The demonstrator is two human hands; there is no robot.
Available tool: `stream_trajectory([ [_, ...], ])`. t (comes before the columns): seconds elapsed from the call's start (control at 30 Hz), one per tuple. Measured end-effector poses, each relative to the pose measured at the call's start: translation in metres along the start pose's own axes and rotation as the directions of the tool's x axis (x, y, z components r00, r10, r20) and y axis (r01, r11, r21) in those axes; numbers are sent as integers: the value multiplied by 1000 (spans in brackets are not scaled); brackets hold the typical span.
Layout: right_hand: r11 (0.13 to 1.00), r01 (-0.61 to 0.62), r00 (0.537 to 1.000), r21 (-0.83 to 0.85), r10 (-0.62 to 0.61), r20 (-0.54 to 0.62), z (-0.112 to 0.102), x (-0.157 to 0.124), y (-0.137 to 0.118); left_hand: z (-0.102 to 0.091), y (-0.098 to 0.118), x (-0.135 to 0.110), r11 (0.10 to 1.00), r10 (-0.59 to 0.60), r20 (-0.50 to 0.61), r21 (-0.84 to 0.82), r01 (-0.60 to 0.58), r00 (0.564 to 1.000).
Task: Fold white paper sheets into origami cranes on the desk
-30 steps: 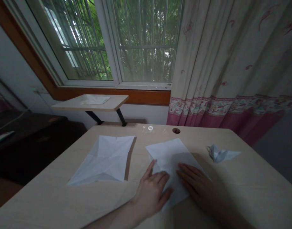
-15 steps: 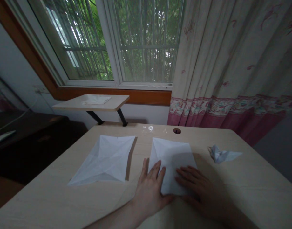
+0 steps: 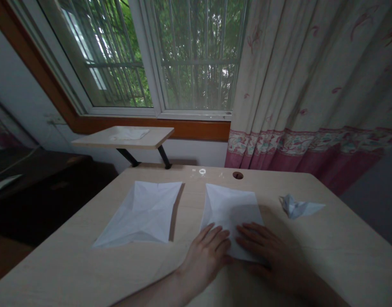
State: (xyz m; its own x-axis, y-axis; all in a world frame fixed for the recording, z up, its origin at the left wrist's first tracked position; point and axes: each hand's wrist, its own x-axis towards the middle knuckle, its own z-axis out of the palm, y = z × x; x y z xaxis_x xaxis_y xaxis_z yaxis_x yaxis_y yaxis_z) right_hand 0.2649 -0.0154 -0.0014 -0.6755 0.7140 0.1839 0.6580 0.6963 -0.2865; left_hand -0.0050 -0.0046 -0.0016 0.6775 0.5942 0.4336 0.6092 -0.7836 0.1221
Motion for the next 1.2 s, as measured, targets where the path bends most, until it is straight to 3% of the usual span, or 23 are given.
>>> stream_trajectory([
  [0.37,997,-35,995,64,41,-92,2,0,0,7,-1,1,1000,25,-30,9,-25,999],
  [0.57,994,2,979,105,20,-203,3,-3,7,10,0,1,999,-46,-122,-28,43,991],
  [0.7,990,-75,959,118,104,-263,5,-4,11,8,1,2,994,-98,-131,-57,92,986],
  [0.87,938,-286,862,197,341,-374,14,-4,14,3,1,4,982,-186,-102,-15,186,977],
  [1.1,803,-513,720,303,594,-357,18,2,23,1,2,5,975,-223,-115,-8,223,968],
  [1.2,772,-542,701,332,633,-330,15,6,25,-1,2,6,970,-242,-108,-2,244,964],
])
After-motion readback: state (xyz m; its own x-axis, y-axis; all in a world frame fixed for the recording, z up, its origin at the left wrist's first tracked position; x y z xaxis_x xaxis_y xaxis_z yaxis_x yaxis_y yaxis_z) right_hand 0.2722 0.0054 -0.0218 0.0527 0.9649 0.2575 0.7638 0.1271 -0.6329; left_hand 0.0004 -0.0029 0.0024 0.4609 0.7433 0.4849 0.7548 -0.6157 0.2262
